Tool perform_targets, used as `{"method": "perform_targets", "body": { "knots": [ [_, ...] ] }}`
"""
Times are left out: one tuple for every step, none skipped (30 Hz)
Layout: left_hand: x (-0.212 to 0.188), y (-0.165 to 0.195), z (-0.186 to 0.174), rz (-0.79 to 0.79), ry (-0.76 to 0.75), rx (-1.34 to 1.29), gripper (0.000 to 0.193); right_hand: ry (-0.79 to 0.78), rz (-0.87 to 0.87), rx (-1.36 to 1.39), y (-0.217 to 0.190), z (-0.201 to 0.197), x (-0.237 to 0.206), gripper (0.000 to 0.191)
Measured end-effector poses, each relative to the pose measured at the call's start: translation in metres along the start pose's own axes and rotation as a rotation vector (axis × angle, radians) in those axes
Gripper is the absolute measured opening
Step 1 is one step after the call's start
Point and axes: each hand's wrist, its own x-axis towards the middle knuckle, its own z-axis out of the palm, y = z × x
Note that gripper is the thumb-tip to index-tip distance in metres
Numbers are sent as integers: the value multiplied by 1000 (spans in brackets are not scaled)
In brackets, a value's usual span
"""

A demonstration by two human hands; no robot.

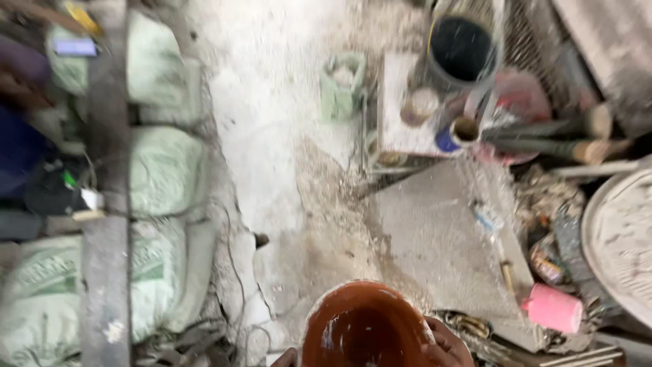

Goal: The person scoops white powder from a bag into a bucket, adds water from a tap, and mixes the contents by hand. They then use a brush to apply the mixture onto a long wooden molding piece.

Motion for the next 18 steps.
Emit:
{"method": "perform_targets", "body": {
  "knots": [
    [2, 23, -17, 9, 7, -19, 19, -21, 18, -55, -27, 6, -4, 51],
    [7, 48, -34, 19, 17, -39, 18, -42, 36, -108, -50, 12, -4, 49],
    [14, 72, -53, 32, 26, -53, 17, -96, -53, -123, -71, 19, 5, 50],
    [23, 98, -71, 57, 40, -62, 16, -149, -148, -139, -90, 28, 21, 50],
    [34, 126, -89, 82, 56, -74, 16, -204, -245, -157, -108, 38, 42, 50],
    [46, 152, -106, 108, 72, -87, 15, -189, -192, -79, -125, 48, 67, 53],
    [62, 178, -122, 141, 91, -99, 15, -177, -136, -4, -141, 59, 93, 57],
    [80, 204, -138, 173, 111, -110, 16, -166, -74, 71, -157, 72, 123, 62],
    [101, 229, -151, 207, 129, -128, 16, -180, -83, 58, -176, 84, 157, 61],
    [125, 253, -165, 249, 156, -143, 16, -193, -94, 45, -196, 97, 193, 61],
    [147, 275, -177, 291, 175, -147, 17, -204, -97, 40, -214, 113, 224, 61],
    [172, 301, -189, 335, 194, -150, 18, -215, -215, -39, -240, 129, 257, 55],
    [197, 327, -199, 361, 213, -124, 19, -227, -328, -122, -270, 144, 287, 51],
    [219, 348, -209, 368, 233, -67, 20, -240, -419, -206, -295, 156, 315, 49],
    [245, 372, -220, 342, 249, 55, 12, -219, -377, -202, -320, 165, 344, 47],
    [261, 390, -227, 319, 256, 15, 14, -200, -329, -198, -347, 178, 368, 45],
    [283, 420, -233, 321, 273, -17, 17, -185, -309, -187, -381, 194, 398, 43],
    [307, 458, -244, 343, 291, -43, 20, -168, -335, -206, -419, 211, 428, 41]
  ]
}}
